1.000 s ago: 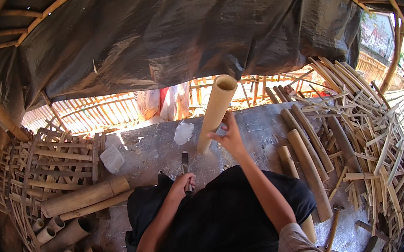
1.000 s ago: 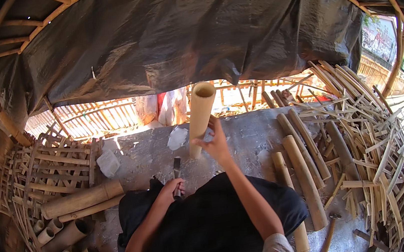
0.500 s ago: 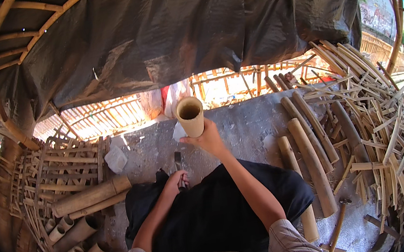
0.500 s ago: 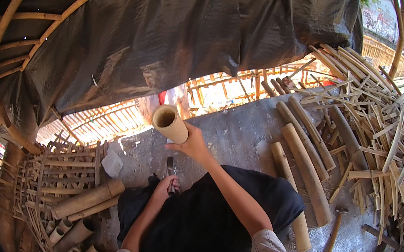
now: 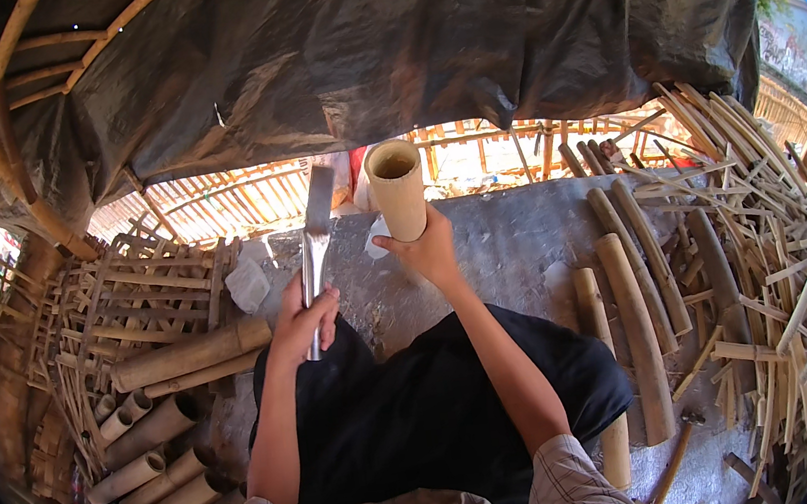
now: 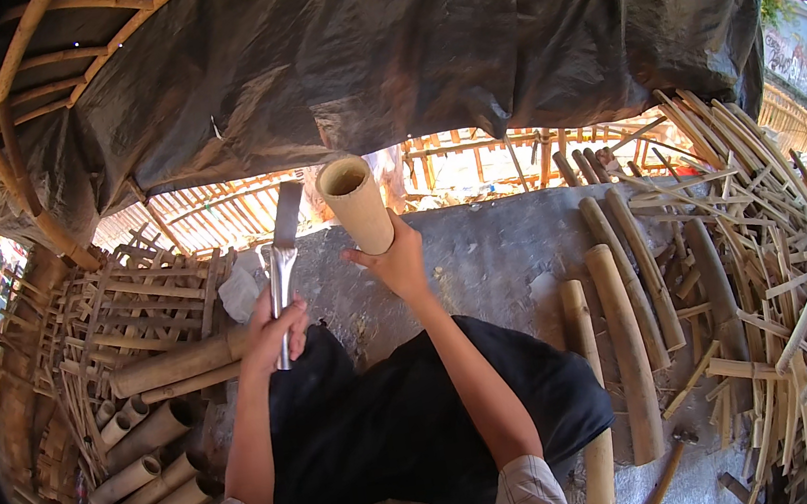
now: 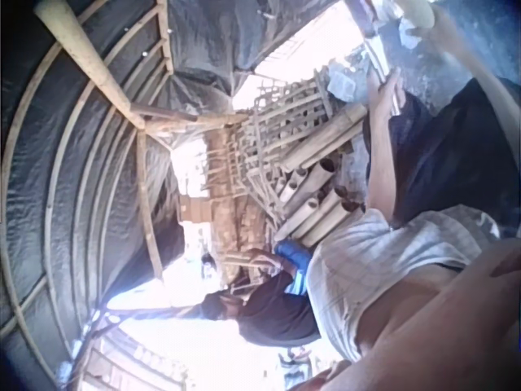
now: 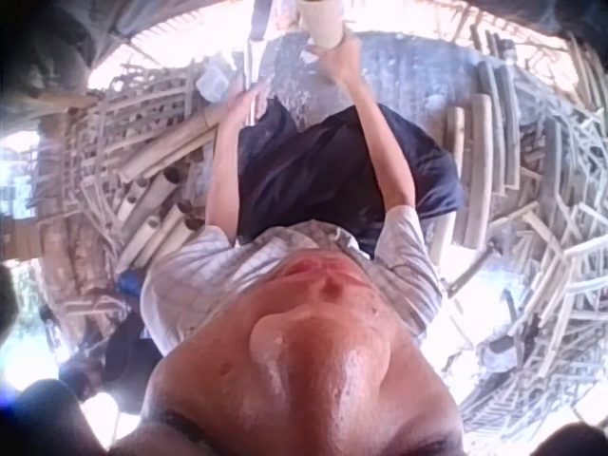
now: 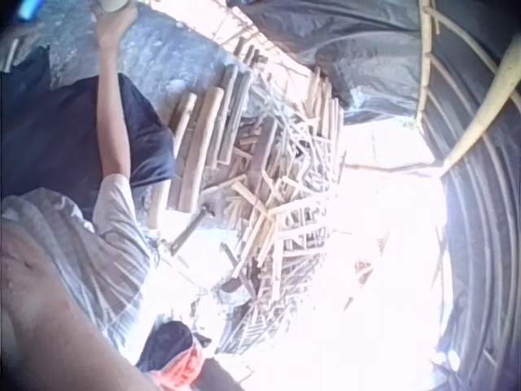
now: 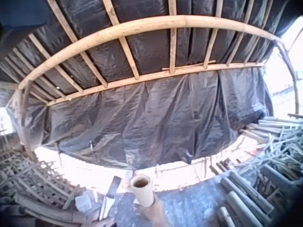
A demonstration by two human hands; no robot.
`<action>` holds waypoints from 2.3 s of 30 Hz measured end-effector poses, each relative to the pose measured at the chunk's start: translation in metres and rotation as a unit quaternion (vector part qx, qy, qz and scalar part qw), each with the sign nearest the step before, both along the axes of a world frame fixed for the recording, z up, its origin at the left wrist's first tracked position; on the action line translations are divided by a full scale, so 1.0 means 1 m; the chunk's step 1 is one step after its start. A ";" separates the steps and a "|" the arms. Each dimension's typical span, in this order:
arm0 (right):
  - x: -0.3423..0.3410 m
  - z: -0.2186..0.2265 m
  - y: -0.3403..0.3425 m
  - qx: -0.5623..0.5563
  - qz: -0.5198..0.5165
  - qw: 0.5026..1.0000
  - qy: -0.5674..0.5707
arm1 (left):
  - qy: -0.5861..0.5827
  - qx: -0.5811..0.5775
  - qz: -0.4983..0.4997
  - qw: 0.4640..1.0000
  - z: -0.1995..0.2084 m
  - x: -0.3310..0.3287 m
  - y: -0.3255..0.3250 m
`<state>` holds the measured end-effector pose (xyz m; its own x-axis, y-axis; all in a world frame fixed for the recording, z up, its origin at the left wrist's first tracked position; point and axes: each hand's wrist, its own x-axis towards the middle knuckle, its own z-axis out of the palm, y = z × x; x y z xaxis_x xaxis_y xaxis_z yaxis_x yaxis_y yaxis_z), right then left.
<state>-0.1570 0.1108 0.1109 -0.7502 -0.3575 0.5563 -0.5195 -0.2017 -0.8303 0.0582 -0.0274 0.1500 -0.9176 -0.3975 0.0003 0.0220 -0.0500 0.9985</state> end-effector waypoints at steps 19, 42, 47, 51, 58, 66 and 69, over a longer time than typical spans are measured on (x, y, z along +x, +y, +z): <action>0.010 0.011 0.004 0.022 -0.018 0.999 -0.023 | -0.117 -0.358 -0.041 0.925 0.152 0.036 0.063; -0.006 0.028 0.098 0.177 -0.191 0.961 0.097 | -0.174 -0.489 0.059 0.853 0.164 -0.036 -0.021; 0.007 0.009 0.169 0.382 -0.197 0.889 0.156 | -0.152 -0.446 0.032 0.882 0.162 -0.049 -0.034; 0.063 -0.065 0.228 0.754 -0.087 0.651 0.001 | -0.125 -0.435 0.035 0.891 0.149 -0.054 -0.052; 0.131 -0.028 0.269 0.568 -0.198 0.770 0.216 | -0.122 -0.411 0.015 0.903 0.146 -0.047 -0.038; 0.179 -0.052 0.352 0.373 -0.417 0.821 -0.110 | -0.102 -0.411 0.008 0.906 0.145 -0.041 -0.017; 0.180 -0.044 0.354 0.359 -0.383 0.847 -0.083 | -0.093 -0.395 -0.002 0.914 0.135 -0.048 -0.037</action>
